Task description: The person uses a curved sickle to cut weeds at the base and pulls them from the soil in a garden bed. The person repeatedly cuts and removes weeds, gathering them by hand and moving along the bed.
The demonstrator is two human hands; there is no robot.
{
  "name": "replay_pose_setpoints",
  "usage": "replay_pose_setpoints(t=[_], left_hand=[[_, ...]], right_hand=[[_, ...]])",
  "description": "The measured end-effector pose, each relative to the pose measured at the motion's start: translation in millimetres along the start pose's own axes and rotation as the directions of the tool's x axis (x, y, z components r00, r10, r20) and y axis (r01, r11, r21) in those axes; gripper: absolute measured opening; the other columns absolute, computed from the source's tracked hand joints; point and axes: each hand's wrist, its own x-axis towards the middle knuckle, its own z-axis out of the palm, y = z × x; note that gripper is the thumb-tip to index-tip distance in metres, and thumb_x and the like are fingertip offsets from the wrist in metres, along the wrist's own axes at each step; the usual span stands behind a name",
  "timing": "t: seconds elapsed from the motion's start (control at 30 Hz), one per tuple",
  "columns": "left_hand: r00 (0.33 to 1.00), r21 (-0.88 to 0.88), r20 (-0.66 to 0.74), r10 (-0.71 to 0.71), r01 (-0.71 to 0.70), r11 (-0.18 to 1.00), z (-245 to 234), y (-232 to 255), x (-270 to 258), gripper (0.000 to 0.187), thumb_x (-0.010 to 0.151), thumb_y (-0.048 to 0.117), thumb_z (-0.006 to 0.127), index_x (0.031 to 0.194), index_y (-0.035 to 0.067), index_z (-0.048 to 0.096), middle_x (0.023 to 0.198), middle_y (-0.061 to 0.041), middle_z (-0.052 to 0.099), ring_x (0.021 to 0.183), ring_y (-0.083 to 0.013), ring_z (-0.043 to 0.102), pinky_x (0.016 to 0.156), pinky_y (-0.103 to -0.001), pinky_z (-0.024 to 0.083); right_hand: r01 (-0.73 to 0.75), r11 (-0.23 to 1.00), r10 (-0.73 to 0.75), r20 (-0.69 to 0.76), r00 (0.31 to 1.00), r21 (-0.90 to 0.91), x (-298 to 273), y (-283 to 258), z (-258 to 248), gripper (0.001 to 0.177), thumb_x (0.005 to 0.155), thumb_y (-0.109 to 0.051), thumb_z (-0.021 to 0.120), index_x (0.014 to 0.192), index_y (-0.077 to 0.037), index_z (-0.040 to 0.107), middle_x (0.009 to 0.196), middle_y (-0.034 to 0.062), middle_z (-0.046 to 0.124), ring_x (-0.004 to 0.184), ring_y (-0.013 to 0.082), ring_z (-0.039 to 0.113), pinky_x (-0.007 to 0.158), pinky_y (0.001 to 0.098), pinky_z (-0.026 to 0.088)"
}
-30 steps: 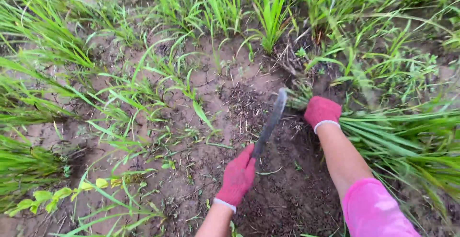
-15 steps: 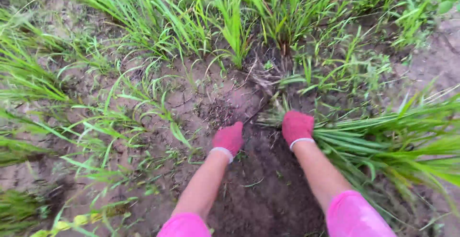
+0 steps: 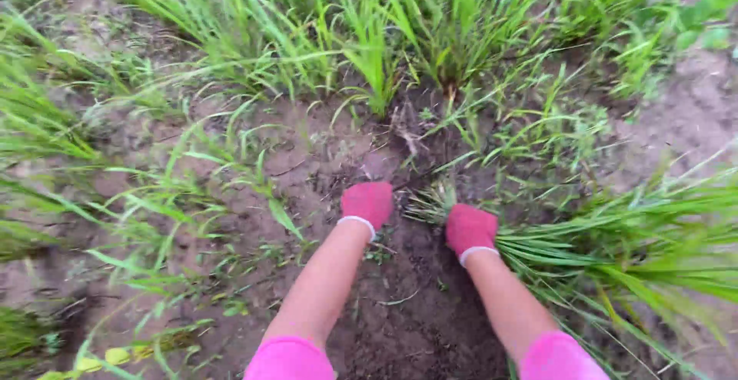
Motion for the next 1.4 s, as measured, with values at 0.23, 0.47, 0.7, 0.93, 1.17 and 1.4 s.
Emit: replay_pose_setpoints(t=[0.23, 0.47, 0.7, 0.93, 1.17, 1.4], left_hand=[[0.987, -0.694, 0.031, -0.155, 0.133, 0.707, -7.7, -19.0, -51.5, 0.027, 0.103, 0.032, 0.046, 0.106, 0.013, 0.064, 0.086, -0.014, 0.067, 0.073, -0.0249, 0.07, 0.059, -0.036, 0.059], [0.905, -0.934, 0.298, -0.303, 0.342, 0.104, 11.0, 36.2, -124.2, 0.047, 0.103, 0.03, 0.048, 0.148, 0.021, 0.053, 0.104, -0.01, 0.06, 0.087, -0.0215, 0.056, 0.066, -0.033, 0.045], [0.955, -0.761, 0.292, -0.059, 0.269, 0.59, 21.0, 28.8, -144.8, 0.051, 0.099, 0.04, 0.037, 0.147, 0.028, 0.053, 0.132, -0.018, 0.065, 0.127, -0.0406, 0.059, 0.11, -0.057, 0.044], [0.986, -0.601, 0.103, 0.133, -0.045, 0.798, 126.8, 84.0, -144.0, 0.035, 0.093, 0.029, 0.051, 0.123, 0.022, 0.068, 0.104, -0.011, 0.075, 0.104, -0.0329, 0.071, 0.091, -0.051, 0.057], [0.94, -0.534, 0.309, -0.143, 0.296, 0.792, 46.4, 7.2, -157.9, 0.044, 0.096, 0.039, 0.041, 0.137, 0.042, 0.058, 0.114, -0.012, 0.073, 0.112, -0.0346, 0.069, 0.099, -0.052, 0.055], [0.633, -0.873, 0.456, -0.626, 0.18, -0.454, -4.1, 85.2, -131.3, 0.037, 0.105, 0.028, 0.035, 0.139, 0.033, 0.048, 0.073, 0.0, 0.037, 0.061, -0.0181, 0.045, 0.055, -0.029, 0.036]], right_hand=[[-0.017, 0.997, 0.006, 0.148, 0.989, 0.072, -67.7, 25.8, -19.3, 0.025, 0.088, -0.016, 0.057, 0.093, -0.011, 0.082, 0.089, 0.0111, 0.082, 0.093, 0.0349, 0.079, 0.077, 0.054, 0.061], [0.006, 0.999, -0.011, 0.11, 0.994, 0.046, -76.0, 39.5, -57.0, 0.03, 0.092, -0.023, 0.054, 0.098, -0.009, 0.08, 0.094, 0.0144, 0.082, 0.099, 0.0351, 0.079, 0.082, 0.0508, 0.063], [0.022, 0.999, -0.025, 0.114, 0.993, 0.034, -75.1, 54.3, -62.9, 0.032, 0.091, -0.026, 0.055, 0.1, -0.01, 0.08, 0.097, 0.0143, 0.082, 0.102, 0.0351, 0.078, 0.086, 0.0502, 0.062], [0.08, 0.997, -0.079, 0.111, 0.991, -0.001, -76.9, 63.5, -68.0, 0.032, 0.09, -0.028, 0.053, 0.095, -0.013, 0.081, 0.09, 0.0114, 0.082, 0.098, 0.0323, 0.079, 0.083, 0.0487, 0.063], [0.213, 0.973, -0.201, 0.125, 0.972, -0.089, -51.9, 88.9, -73.1, 0.031, 0.089, -0.026, 0.053, 0.091, -0.015, 0.082, 0.086, 0.009, 0.081, 0.094, 0.0296, 0.08, 0.08, 0.0473, 0.063], [0.317, 0.948, -0.312, -0.153, 0.938, 0.011, -51.5, 130.0, 0.6, 0.026, 0.085, -0.032, 0.054, 0.066, -0.019, 0.065, 0.061, 0.0039, 0.069, 0.067, 0.0253, 0.075, 0.061, 0.0416, 0.059]])
